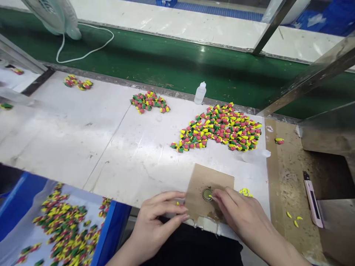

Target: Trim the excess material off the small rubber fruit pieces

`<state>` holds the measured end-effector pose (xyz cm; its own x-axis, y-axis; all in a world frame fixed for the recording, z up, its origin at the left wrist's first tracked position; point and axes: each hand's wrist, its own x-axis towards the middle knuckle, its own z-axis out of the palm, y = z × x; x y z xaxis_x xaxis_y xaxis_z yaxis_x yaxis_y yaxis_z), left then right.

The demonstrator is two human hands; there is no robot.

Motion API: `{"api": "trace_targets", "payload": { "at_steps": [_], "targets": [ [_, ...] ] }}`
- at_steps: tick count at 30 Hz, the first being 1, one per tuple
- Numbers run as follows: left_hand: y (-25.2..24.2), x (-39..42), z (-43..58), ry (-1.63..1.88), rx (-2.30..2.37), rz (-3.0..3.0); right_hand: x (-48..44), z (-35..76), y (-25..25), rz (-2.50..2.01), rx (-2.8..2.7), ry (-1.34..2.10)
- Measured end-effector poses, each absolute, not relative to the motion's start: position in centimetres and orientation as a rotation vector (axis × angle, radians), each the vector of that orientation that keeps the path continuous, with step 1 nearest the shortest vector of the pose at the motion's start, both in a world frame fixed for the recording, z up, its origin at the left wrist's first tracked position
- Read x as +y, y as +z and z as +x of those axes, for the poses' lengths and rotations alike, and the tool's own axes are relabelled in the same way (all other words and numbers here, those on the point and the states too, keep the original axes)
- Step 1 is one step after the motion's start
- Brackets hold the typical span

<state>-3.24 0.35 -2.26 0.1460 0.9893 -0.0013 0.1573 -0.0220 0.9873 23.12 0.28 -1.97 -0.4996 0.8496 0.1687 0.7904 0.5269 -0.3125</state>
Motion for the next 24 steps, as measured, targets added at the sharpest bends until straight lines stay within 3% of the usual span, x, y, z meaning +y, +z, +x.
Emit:
{"api": "trace_targets", "payload": {
  "at_steps": [8,15,24],
  "targets": [
    [-2.2,1.5,-3.8,0.975,1.297,1.234,0.6,22.8,-1.5,-1.368,-2.621,0.145],
    [-2.7,1.5,-4.5,0.952,1.245,0.695,0.7,22.7,-1.0,-1.347,-2.681,0.118],
    [-2.5,0.9,-4.7,0.985,0.775,0.126,0.8,22.5,-0.9,-1.298,-2.683,0.126]
  ]
}}
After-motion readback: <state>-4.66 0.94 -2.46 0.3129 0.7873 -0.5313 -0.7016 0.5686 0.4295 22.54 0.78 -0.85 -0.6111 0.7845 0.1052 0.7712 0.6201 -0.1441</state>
